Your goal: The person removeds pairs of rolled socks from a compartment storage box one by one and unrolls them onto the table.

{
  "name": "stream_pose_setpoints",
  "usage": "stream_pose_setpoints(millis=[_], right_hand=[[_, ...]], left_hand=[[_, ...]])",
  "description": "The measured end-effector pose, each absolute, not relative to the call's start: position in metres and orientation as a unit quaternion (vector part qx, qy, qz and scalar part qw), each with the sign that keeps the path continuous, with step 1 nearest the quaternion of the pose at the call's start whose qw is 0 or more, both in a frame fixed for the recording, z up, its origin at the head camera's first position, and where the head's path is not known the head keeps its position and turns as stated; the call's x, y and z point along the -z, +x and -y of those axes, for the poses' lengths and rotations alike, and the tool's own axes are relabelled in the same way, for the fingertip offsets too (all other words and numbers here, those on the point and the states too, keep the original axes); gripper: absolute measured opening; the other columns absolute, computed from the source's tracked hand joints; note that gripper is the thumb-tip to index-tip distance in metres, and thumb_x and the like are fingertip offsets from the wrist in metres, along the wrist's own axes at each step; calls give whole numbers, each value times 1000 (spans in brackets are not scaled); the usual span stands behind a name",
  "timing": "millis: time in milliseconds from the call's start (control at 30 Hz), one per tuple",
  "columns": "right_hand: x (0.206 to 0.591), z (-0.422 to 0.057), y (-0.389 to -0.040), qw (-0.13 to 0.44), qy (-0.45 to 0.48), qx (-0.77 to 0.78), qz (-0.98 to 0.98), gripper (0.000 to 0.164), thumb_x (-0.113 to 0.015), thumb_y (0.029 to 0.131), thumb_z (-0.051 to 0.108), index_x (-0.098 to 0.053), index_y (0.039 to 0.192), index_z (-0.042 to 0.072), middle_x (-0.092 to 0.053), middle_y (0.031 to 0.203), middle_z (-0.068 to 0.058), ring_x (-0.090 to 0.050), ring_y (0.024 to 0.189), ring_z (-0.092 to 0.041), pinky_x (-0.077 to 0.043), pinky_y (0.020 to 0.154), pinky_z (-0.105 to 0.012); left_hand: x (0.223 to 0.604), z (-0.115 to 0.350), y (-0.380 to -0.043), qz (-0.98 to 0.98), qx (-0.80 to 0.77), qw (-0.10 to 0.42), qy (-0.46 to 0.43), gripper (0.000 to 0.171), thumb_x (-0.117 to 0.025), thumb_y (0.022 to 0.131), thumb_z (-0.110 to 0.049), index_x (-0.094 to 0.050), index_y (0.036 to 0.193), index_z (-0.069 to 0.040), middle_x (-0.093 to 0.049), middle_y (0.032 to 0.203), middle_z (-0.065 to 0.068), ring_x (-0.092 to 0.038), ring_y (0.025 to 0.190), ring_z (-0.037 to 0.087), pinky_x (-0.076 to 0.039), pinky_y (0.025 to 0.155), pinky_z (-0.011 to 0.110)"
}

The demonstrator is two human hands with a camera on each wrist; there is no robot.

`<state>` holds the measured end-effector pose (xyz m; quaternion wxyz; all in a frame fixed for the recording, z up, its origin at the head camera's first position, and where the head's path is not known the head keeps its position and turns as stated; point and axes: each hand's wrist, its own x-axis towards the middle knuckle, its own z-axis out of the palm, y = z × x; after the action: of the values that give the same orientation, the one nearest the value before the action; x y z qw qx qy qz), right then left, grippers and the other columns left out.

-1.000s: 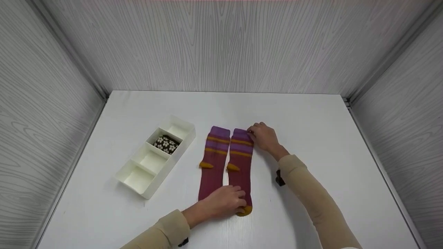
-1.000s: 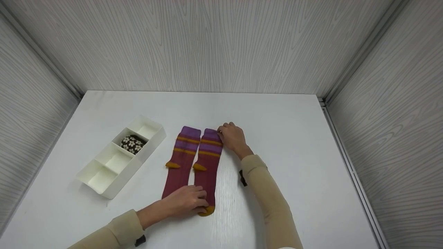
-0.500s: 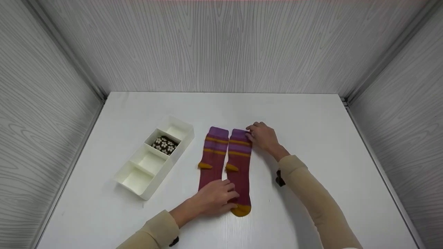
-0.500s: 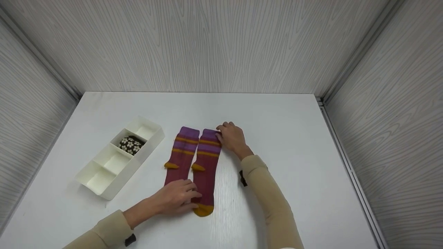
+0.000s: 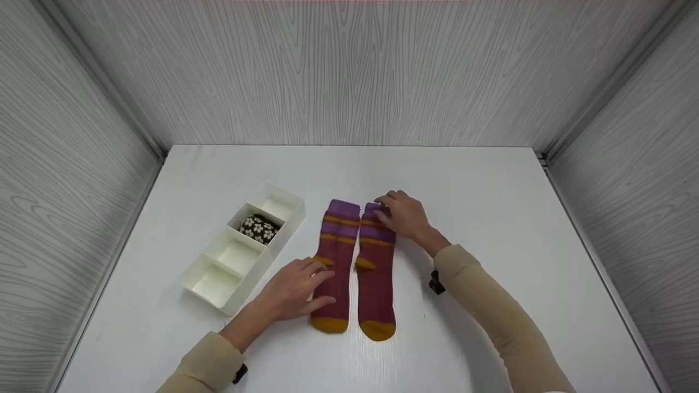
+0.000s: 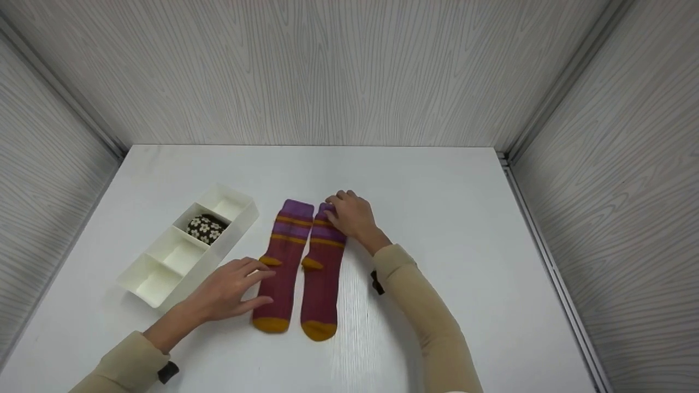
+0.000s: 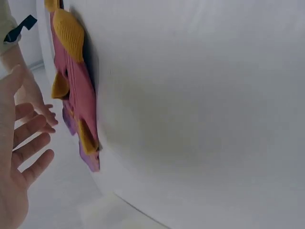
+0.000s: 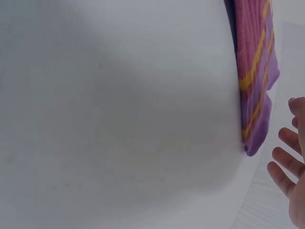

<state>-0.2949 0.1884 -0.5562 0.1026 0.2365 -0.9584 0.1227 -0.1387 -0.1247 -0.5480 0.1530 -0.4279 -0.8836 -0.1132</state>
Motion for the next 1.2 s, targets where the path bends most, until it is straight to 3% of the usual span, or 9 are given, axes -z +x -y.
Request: stream_pose_setpoints(millis=[233,467,633,833,1067,1200], right_hand=[[552,-174,-288,116,254,-132,951,33,-74,99,37,-75,123,13,-75,110,-7,-69,98,-26,-62,81,-43],[545,-154,-279,118,276,-150,942,38,-73,99,39,-74,125,12,-75,110,-8,-70,97,-26,-63,79,-42],[541,-136,-272,102,286,-165,938,43,-70,101,43,-73,129,11,-75,113,-10,-69,96,-26,-62,78,-42],[537,-111,-265,78,288,-169,939,48,-68,101,48,-72,131,11,-75,118,-9,-70,105,-27,-63,86,-43],[533,-76,-260,51,293,-158,942,48,-66,100,51,-70,136,19,-74,128,-5,-68,115,-25,-60,100,-42],[530,-59,-257,49,303,-145,941,48,-65,100,53,-70,136,22,-74,126,-2,-68,115,-22,-61,97,-38]], left_hand=[[537,160,-141,906,92,175,-375,56,-80,89,-53,-72,127,-13,-73,118,4,-68,112,23,-59,98,41],[536,194,-144,926,83,178,-322,68,-79,87,-57,-68,135,-9,-70,133,10,-64,127,30,-53,110,48],[533,218,-145,947,98,151,-265,80,-79,85,-56,-62,144,-5,-64,146,17,-58,137,38,-47,116,55],[537,240,-143,968,111,99,-203,95,-75,86,-62,-49,155,-3,-50,160,23,-44,151,44,-34,125,61],[544,258,-140,978,128,64,-151,106,-70,86,-70,-36,164,-7,-30,171,26,-24,159,50,-20,126,70],[550,262,-140,981,132,46,-132,110,-69,85,-73,-33,165,-6,-25,172,27,-19,160,52,-16,125,74]])
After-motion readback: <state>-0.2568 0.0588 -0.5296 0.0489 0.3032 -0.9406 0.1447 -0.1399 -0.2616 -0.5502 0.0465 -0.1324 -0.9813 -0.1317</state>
